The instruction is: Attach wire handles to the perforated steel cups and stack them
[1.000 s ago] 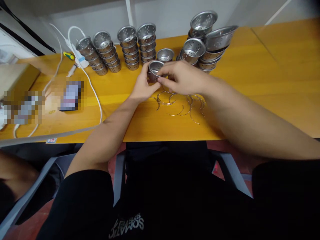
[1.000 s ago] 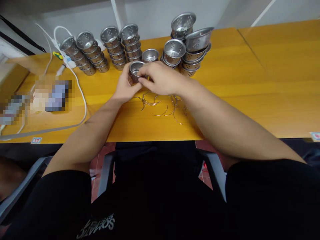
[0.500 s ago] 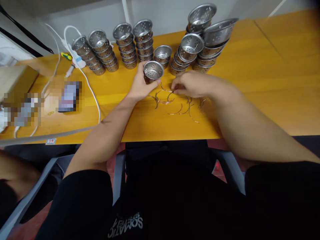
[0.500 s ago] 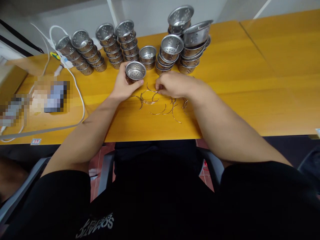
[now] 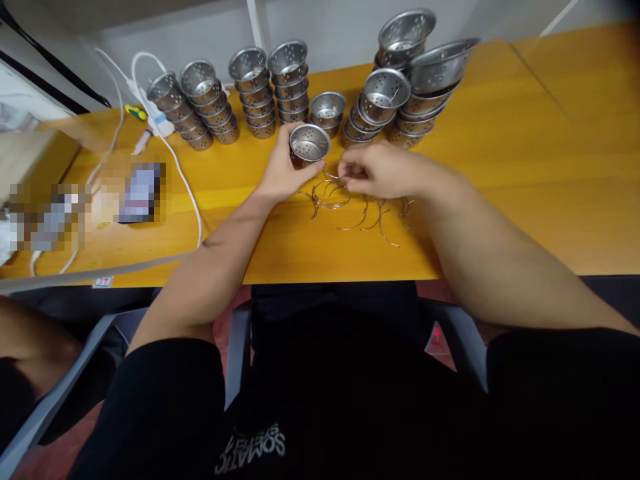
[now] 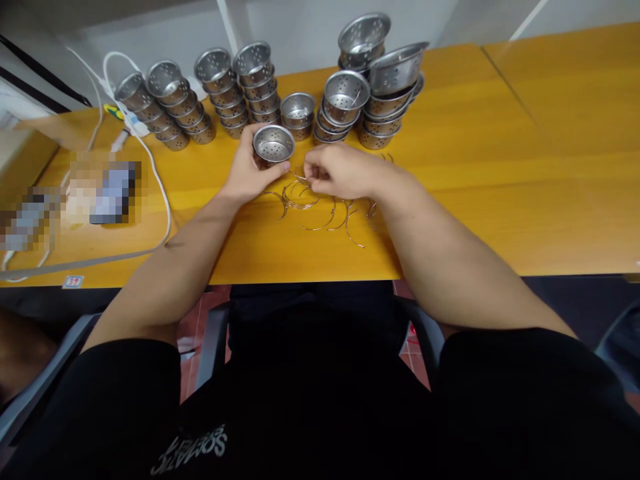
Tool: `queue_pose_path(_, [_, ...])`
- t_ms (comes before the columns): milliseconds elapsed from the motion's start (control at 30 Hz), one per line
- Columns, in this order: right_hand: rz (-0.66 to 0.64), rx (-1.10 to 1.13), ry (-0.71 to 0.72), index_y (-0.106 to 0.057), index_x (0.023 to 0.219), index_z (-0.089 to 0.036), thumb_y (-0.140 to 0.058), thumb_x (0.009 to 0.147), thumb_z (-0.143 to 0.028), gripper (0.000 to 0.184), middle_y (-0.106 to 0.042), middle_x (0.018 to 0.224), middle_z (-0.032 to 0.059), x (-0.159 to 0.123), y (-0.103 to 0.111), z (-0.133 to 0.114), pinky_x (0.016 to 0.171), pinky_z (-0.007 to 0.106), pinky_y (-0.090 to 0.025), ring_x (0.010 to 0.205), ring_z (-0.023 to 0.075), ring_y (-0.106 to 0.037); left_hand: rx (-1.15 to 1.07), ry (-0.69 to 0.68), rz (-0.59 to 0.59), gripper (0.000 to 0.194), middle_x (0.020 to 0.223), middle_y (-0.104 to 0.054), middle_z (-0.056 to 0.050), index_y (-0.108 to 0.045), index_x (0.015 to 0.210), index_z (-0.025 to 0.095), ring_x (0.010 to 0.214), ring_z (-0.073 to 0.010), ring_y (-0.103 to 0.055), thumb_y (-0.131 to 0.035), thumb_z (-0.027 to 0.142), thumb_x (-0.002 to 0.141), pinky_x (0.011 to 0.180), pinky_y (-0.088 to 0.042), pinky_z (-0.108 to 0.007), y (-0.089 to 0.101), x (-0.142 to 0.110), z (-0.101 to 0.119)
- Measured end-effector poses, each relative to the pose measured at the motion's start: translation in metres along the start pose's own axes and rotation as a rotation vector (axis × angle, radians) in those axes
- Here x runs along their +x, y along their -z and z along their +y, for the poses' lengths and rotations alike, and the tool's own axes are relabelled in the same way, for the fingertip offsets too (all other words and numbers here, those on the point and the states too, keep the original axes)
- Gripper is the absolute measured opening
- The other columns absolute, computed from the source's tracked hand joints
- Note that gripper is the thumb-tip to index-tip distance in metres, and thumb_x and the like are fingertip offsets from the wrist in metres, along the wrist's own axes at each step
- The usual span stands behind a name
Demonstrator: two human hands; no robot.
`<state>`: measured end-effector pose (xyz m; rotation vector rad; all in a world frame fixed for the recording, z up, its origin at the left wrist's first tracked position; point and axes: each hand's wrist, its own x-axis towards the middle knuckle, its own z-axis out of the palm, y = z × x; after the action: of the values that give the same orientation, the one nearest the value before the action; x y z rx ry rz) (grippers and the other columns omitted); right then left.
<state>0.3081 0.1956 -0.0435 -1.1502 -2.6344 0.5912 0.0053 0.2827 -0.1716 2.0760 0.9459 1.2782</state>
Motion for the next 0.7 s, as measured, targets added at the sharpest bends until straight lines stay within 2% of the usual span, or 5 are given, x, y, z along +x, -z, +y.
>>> queue_pose_path(133, [0.021, 0.088, -0.023, -0.083, 0.117, -0.029, -0.082, 0.111, -0.032, 0.007, -0.088, 0.111, 0.0089, -0.006, 0.009, -0.003, 0.098, 0.050, -0.067, 0.099, 0.0328, -0.081, 0.015, -0.020, 0.002, 0.099, 0.166, -0.076, -0.015, -0.062, 0.172, 0.038, 0.151, -0.0387, -0.081, -0.109, 0.085, 0.099, 0.140, -0.069, -0.063, 0.008, 0.000, 0.006])
queue_pose_path(267, [0.005, 0.071, -0.047, -0.089, 0.124, -0.031, -0.085, 0.114, -0.045, 0.017, -0.089, 0.112, 0.0096, -0.006, 0.008, -0.001, 0.100, 0.053, -0.069, 0.102, 0.0358, -0.082, 0.024, 0.008, 0.047, 0.102, 0.154, -0.082, -0.013, -0.072, 0.152, 0.032, 0.145, -0.0385, -0.084, -0.113, 0.097, 0.086, 0.140, -0.069, -0.063, 0.012, 0.001, 0.020])
queue_pose_path(400, [0.062, 0.051, -0.081, -0.090, 0.122, -0.030, -0.088, 0.112, -0.046, 0.019, -0.088, 0.110, 0.0106, -0.006, 0.008, 0.002, 0.101, 0.055, -0.069, 0.102, 0.0371, -0.081, 0.008, 0.067, 0.066, 0.106, 0.149, -0.084, -0.013, -0.072, 0.151, 0.028, 0.145, -0.0377, -0.085, -0.112, 0.101, 0.085, 0.141, -0.068, -0.061, 0.011, 0.000, 0.029])
queue_pose_path(533, [0.118, 0.147, -0.038, -0.082, 0.113, -0.031, -0.091, 0.105, -0.035, 0.012, -0.084, 0.103, 0.0085, -0.005, 0.007, 0.009, 0.095, 0.051, -0.065, 0.097, 0.0327, -0.075, 0.010, -0.009, 0.044, 0.110, 0.155, -0.081, -0.014, -0.066, 0.162, 0.029, 0.150, -0.0385, -0.083, -0.106, 0.104, 0.091, 0.141, -0.067, -0.060, 0.012, 0.000, 0.014])
queue_pose_path(700, [0.205, 0.360, 0.112, -0.069, 0.104, -0.030, -0.092, 0.090, -0.013, 0.032, -0.071, 0.092, 0.0006, 0.001, -0.001, 0.020, 0.080, 0.042, -0.056, 0.080, 0.0225, -0.062, -0.024, -0.134, 0.055, 0.125, 0.162, -0.077, -0.014, -0.060, 0.169, 0.032, 0.150, -0.0397, -0.083, -0.104, 0.111, 0.083, 0.138, -0.067, -0.056, 0.010, 0.008, -0.021])
